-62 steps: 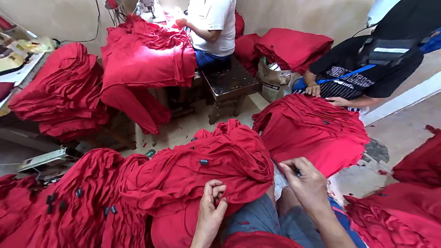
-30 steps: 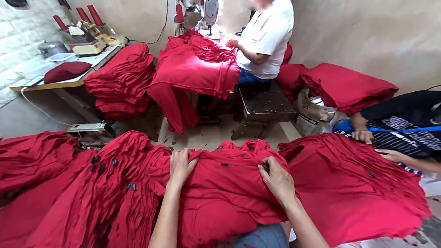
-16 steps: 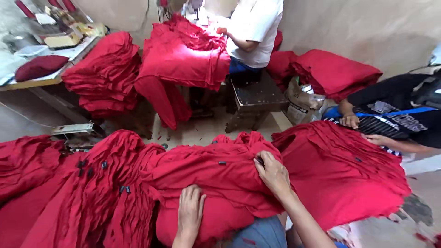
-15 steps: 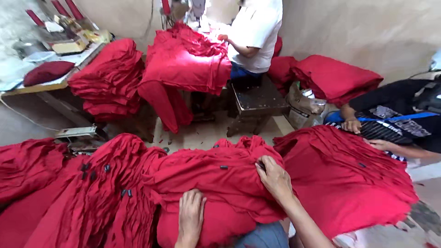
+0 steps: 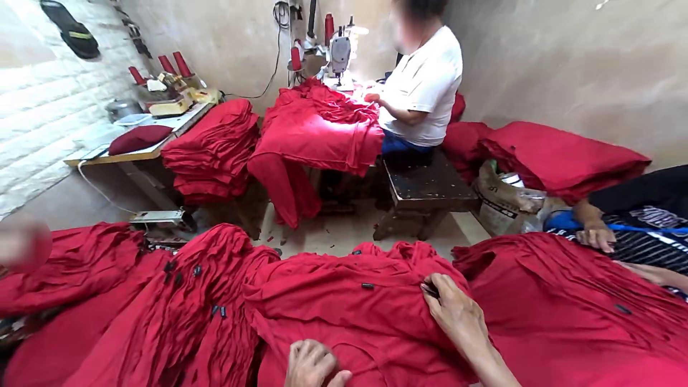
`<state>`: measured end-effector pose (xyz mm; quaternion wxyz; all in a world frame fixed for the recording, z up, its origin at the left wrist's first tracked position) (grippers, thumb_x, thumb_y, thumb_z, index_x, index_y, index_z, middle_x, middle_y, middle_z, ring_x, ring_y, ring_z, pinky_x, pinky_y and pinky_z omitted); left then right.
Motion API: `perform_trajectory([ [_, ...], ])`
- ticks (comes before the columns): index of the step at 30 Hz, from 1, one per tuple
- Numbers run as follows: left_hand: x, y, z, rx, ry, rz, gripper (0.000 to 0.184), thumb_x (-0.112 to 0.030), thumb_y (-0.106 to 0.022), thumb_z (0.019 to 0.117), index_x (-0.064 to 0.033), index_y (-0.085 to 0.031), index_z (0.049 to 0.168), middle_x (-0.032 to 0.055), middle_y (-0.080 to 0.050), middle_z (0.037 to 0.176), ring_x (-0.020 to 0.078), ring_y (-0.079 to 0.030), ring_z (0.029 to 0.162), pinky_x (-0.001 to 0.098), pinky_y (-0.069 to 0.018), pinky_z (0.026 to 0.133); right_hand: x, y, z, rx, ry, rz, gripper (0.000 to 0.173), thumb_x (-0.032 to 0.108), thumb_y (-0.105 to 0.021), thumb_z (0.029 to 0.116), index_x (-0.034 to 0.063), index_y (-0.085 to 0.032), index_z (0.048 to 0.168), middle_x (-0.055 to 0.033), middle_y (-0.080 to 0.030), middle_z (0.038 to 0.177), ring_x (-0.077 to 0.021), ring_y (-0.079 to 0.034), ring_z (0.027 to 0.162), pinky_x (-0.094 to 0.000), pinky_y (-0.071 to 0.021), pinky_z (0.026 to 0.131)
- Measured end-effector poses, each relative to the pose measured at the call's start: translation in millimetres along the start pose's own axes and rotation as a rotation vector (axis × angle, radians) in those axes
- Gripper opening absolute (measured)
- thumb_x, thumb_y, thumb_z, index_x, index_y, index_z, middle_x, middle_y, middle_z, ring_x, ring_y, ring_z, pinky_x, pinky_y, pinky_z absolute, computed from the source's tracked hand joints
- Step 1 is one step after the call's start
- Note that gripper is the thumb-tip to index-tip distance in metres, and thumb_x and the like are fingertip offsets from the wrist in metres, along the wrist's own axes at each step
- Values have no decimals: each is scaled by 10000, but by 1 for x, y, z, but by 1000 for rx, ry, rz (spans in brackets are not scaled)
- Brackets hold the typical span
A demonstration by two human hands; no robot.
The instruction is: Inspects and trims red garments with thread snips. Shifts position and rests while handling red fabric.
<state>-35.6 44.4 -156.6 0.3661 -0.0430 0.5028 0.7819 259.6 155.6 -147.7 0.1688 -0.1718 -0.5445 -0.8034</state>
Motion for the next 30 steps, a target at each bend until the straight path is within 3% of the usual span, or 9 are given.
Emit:
perform_trajectory([
  [3, -17, 9, 38, 119, 188, -56, 277, -218, -602, 984, -9, -781, 959, 138, -756, 1075, 318, -709, 1079, 521, -515, 968, 6, 7, -2, -51, 40, 1, 124, 58, -662, 901, 2, -682, 1010, -197, -697, 958, -395, -711, 803, -591, -539, 601],
  [6, -7, -6, 61, -196, -6, -80, 201, -226, -642, 978, -63, -754, 939, 61, -743, 958, 186, -712, 952, 341, -578, 889, 13, 14, -6, -125, 57, -18, 157, 76, -675, 882, 14, -687, 1025, -198, -687, 1005, -389, -706, 769, -571, -542, 559],
  [9, 1, -31, 96, -190, -5, -13, 293, -257, -694, 938, -25, -739, 1112, 120, -732, 1046, 268, -707, 981, 430, -574, 901, 21, 21, -11, -225, 105, -23, 196, 100, -675, 881, 7, -696, 1052, -199, -687, 1060, -375, -710, 781, -535, -550, 546],
  [12, 9, -38, 115, -186, 21, -13, 148, -147, -671, 946, -25, -753, 942, 112, -735, 925, 259, -725, 906, 406, -595, 844, 25, 32, -20, -343, 185, 7, 249, 142, -651, 908, -1, -688, 1109, -190, -696, 1092, -350, -717, 806, -479, -573, 575],
  [19, 15, 40, 69, -61, 158, -319, 159, -125, -621, 987, -19, -737, 970, 46, -713, 940, 79, -677, 895, 251, -574, 850, 34, 64, -56, -321, 259, 345, 222, 175, -594, 1012, -21, -701, 1010, -111, -703, 836, -66, -604, 657, -174, -504, 613],
  [23, 45, 79, 17, 158, 397, -75, 329, -279, -510, 1034, -77, -767, 1004, 19, -748, 884, 105, -707, 796, 351, -590, 769, 45, 21, -85, 30, 199, 416, 275, 324, -639, 969, 64, -700, 907, -28, -679, 761, -78, -627, 633, -260, -544, 573],
  [25, 42, 81, 8, 158, 456, -98, 335, -321, -508, 1036, -97, -755, 1012, -3, -745, 881, 91, -711, 794, 340, -599, 763, 52, -13, -106, 269, 141, 352, 372, 426, -709, 914, 55, -704, 945, -87, -702, 843, -210, -683, 677, -434, -572, 571],
  [27, 22, 66, 13, 132, 422, -306, 279, -263, -548, 1034, -64, -738, 989, -7, -735, 860, 63, -706, 786, 289, -609, 752, 57, -42, -122, 514, 85, 267, 324, 309, -736, 906, 22, -693, 1050, -159, -709, 1029, -328, -721, 819, -552, -582, 663],
  [30, -18, 16, 24, 255, 295, -567, 213, -195, -611, 1009, -28, -729, 1067, 38, -746, 1001, 99, -713, 942, 321, -600, 880, 56, -43, -118, 460, 82, 302, 167, 146, -670, 886, 29, -696, 1002, -145, -700, 1005, -292, -714, 834, -503, -587, 680],
])
Point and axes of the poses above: each hand's wrist, its own z-axis towards the middle knuckle, its own y-axis out of the back of the hand, x = y × z, the point moved 8 cm from there along z, towards the middle knuckle
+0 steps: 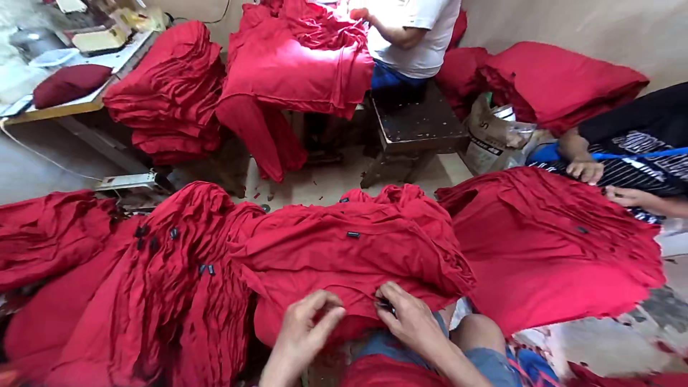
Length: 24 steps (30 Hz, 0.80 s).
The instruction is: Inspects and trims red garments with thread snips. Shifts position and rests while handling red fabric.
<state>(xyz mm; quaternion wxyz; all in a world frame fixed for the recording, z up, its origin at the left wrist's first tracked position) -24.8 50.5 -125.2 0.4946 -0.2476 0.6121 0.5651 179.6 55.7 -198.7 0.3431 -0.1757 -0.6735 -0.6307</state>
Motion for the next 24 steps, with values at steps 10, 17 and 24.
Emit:
perform_trajectory([
  [10, 23, -84, 16, 110, -130, 230, 233, -280, -660, 972, -86, -777, 921, 42, -744, 938, 194, -692, 949, 459, -500, 929, -30, 35, 23, -133, -179, 608, 160, 243, -661, 960, 98, -651, 894, 59, -559, 702, -14, -496, 580, -190, -416, 548],
  [17, 31, -93, 26, 163, 192, -209, 227, -260, -628, 1004, -56, -716, 1050, 19, -705, 945, 71, -654, 867, 295, -541, 822, -22, 21, 32, -129, -174, 676, 162, 237, -703, 939, 88, -665, 888, 72, -578, 676, -2, -525, 580, -183, -445, 562],
  [24, 30, -99, 34, 61, 254, -689, 232, -74, -552, 1005, -45, -744, 878, -13, -707, 874, 39, -641, 823, 252, -535, 794, -30, 44, 8, -198, -215, 570, 257, 252, -529, 1058, 90, -721, 1003, 49, -709, 864, 17, -525, 541, -169, -443, 492],
])
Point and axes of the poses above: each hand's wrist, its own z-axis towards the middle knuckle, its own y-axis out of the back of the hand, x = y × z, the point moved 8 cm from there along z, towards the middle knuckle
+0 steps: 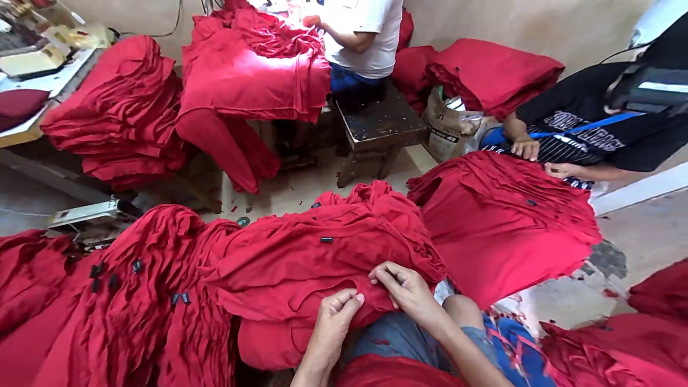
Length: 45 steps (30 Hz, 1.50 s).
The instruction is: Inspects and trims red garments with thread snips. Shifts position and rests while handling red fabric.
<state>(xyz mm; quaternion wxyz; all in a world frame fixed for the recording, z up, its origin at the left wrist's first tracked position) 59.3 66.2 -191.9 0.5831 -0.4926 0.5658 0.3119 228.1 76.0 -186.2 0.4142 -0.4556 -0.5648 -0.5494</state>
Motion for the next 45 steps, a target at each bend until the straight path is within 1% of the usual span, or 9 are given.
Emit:
perform_trajectory([
  [4, -1, -6, 0, -15, 97, -117, 327, -153, -457, 1067, -27, -733, 944, 9, -718, 884, 68, -672, 853, 284, -559, 838, 12, 21, -21, -191, 265, -76, 241, 284, -601, 1008, 87, -735, 1044, 22, -720, 960, 5, -653, 825, -175, -554, 746],
  [10, -9, -8, 10, -61, 87, -109, 293, -127, -502, 1031, -34, -737, 883, -4, -702, 813, 60, -656, 768, 255, -552, 744, 55, -1, -49, -148, 528, -402, 151, 185, -711, 939, 77, -791, 1005, -137, -742, 1011, -181, -726, 814, -317, -597, 685],
  [15, -10, -1, 18, -143, 11, -113, 271, -77, -529, 998, -41, -736, 827, 1, -681, 777, 58, -631, 727, 246, -535, 702, 52, -16, -60, -15, 828, -416, 157, 252, -647, 993, 129, -710, 918, -27, -667, 857, -99, -651, 755, -222, -547, 647],
  [19, -5, -3, 17, -134, 73, -129, 341, -182, -462, 1062, -35, -716, 890, 6, -700, 812, 68, -664, 782, 270, -562, 779, 48, -5, -55, 124, 760, -164, 437, 446, -616, 1010, 85, -636, 767, -20, -597, 689, -78, -590, 643, -215, -488, 578],
  [24, -11, -7, 14, -139, 144, -193, 575, -299, -240, 1117, -22, -710, 935, 31, -744, 864, 99, -706, 830, 289, -581, 830, 50, 11, -34, -282, 556, -230, 258, 298, -710, 952, 78, -737, 1083, -30, -689, 944, -21, -593, 759, -148, -493, 653],
  [28, -13, -7, 16, -120, 127, -173, 597, -329, -217, 1110, -37, -706, 929, 23, -728, 871, 96, -687, 844, 288, -565, 838, 55, -6, -35, -303, 709, -468, 122, 166, -645, 952, 141, -761, 981, -36, -701, 939, -88, -666, 778, -217, -559, 652],
  [35, -17, -8, 17, -82, 140, -216, 638, -344, -182, 1114, -4, -708, 994, 59, -749, 931, 122, -708, 895, 313, -574, 877, 62, -21, -56, 251, 740, -44, 348, 289, -612, 1025, 53, -615, 769, -51, -595, 707, -95, -581, 647, -222, -477, 572],
  [39, -14, -13, 11, -62, 185, -248, 678, -367, -155, 1118, -21, -716, 960, 57, -750, 907, 126, -709, 890, 314, -570, 887, 60, -3, -37, -170, 662, -304, 283, 357, -706, 963, 106, -728, 1094, -40, -679, 915, -72, -634, 764, -207, -539, 647],
  [45, -7, -7, 10, -121, 210, -312, 561, -317, -275, 1119, -53, -714, 889, 24, -726, 845, 89, -679, 823, 270, -551, 840, 62, -18, -42, -267, 785, -527, 103, 193, -655, 954, 150, -747, 934, -25, -664, 855, -104, -638, 731, -221, -535, 626],
])
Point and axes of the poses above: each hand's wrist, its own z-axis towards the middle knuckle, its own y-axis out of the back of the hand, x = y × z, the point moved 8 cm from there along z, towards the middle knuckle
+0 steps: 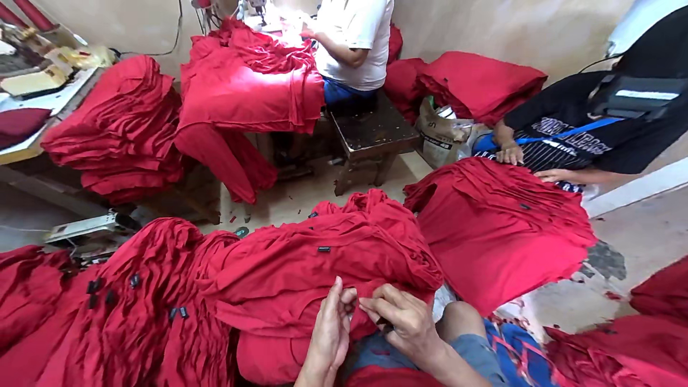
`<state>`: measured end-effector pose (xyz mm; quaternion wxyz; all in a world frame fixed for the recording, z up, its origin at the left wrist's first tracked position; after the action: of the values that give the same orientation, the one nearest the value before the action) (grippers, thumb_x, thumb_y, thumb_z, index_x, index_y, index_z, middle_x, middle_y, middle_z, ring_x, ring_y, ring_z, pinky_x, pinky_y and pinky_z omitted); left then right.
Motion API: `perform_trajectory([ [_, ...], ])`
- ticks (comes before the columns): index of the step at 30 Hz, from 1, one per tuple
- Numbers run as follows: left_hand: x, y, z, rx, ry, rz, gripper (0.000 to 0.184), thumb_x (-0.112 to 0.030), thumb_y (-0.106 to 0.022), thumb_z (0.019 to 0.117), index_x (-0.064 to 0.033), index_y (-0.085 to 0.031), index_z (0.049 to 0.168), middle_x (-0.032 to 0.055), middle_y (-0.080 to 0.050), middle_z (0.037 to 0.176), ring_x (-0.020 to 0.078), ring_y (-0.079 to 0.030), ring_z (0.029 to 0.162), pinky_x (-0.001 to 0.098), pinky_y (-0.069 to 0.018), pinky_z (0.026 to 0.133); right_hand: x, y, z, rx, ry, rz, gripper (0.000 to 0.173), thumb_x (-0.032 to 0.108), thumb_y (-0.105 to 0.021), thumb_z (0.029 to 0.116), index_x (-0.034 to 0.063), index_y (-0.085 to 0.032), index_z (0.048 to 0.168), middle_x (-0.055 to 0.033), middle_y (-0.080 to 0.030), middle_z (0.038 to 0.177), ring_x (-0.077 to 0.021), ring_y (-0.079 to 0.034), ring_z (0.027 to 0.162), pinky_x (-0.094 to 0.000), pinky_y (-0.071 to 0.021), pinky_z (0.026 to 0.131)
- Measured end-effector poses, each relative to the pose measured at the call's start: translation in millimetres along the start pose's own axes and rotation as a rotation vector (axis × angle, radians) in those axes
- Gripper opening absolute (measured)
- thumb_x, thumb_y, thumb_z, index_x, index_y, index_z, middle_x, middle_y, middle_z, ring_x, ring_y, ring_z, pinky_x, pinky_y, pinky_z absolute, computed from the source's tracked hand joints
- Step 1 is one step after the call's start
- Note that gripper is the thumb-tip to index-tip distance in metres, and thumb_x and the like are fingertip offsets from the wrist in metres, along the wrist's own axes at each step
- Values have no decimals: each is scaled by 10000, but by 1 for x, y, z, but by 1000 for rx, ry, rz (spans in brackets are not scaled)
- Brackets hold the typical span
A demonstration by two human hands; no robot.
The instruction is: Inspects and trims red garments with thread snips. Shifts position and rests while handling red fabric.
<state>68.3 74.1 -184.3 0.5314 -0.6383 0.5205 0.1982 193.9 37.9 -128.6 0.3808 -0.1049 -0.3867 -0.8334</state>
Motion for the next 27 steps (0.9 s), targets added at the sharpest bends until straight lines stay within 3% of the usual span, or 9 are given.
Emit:
perform_trajectory([
  [3, -2, -3, 2, 28, -48, -26, 338, -186, -470, 1052, -70, -712, 846, -1, -695, 806, 68, -661, 787, 261, -555, 792, 13, -4, -11, 135, 64, 199, 109, 193, -636, 978, 128, -712, 937, -17, -666, 843, -101, -649, 754, -230, -546, 643],
  [6, 1, -4, 4, 29, -59, -51, 290, -146, -507, 1043, -25, -730, 901, 43, -730, 849, 104, -699, 828, 297, -577, 831, 27, -2, -16, 355, 99, 555, 266, 280, -633, 1011, 73, -684, 853, -46, -636, 743, -119, -622, 683, -249, -515, 616],
  [8, 2, -2, 5, 21, -56, -49, 304, -147, -483, 1051, -19, -721, 910, 49, -725, 852, 106, -695, 834, 296, -574, 834, 25, 2, -17, 366, 41, 694, 364, 344, -668, 995, 47, -669, 785, -50, -618, 699, -99, -600, 648, -228, -492, 590],
  [12, 1, -3, 2, 9, -77, 2, 320, -144, -479, 1050, -31, -716, 869, 37, -716, 818, 95, -688, 800, 285, -575, 802, -13, 12, -8, 37, -260, 349, 317, 309, -684, 973, 68, -630, 775, -8, -598, 720, -18, -558, 639, -151, -472, 569],
  [15, 0, -6, 0, 49, -185, 109, 295, -128, -514, 1023, -33, -746, 868, 24, -726, 881, 82, -682, 858, 284, -565, 827, -28, 6, -3, 44, -404, 71, 280, 389, -664, 957, 116, -692, 899, 12, -668, 824, -53, -616, 679, -235, -528, 583],
  [18, -1, -4, 1, 37, -230, 146, 287, -108, -515, 1001, -38, -750, 852, 27, -726, 922, 86, -675, 902, 284, -557, 850, -15, 1, -1, 75, -245, 25, 165, 249, -613, 954, 114, -677, 883, -7, -654, 794, -93, -628, 650, -267, -530, 542],
  [23, 2, 1, 3, -16, -91, 11, 350, -174, -440, 1044, -64, -704, 842, 11, -701, 814, 84, -669, 799, 281, -559, 797, 1, 0, -8, 225, -32, 411, 235, 224, -618, 973, 83, -609, 785, -22, -571, 689, -74, -550, 601, -207, -449, 520],
  [24, 2, 1, 3, -30, -68, 2, 413, -205, -382, 1068, -74, -701, 841, 1, -707, 808, 76, -670, 792, 272, -558, 804, -2, 2, -8, 182, -66, 411, 232, 234, -634, 977, 71, -620, 812, -27, -578, 702, -68, -551, 612, -194, -455, 535],
  [27, -1, 0, 1, -34, -37, -7, 547, -270, -270, 1115, -45, -714, 890, 31, -735, 840, 99, -697, 826, 282, -567, 844, -16, 4, -3, 48, -185, 165, 276, 343, -677, 972, 97, -730, 1084, -18, -656, 803, -77, -592, 655, -221, -508, 581],
])
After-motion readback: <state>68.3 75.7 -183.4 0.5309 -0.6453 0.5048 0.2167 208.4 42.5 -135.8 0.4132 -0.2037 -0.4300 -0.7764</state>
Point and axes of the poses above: each hand's wrist, its own z-axis towards the middle knuckle, its own y-axis out of the back of the hand, x = y × z, the point moved 8 cm from there along z, towards the middle knuckle
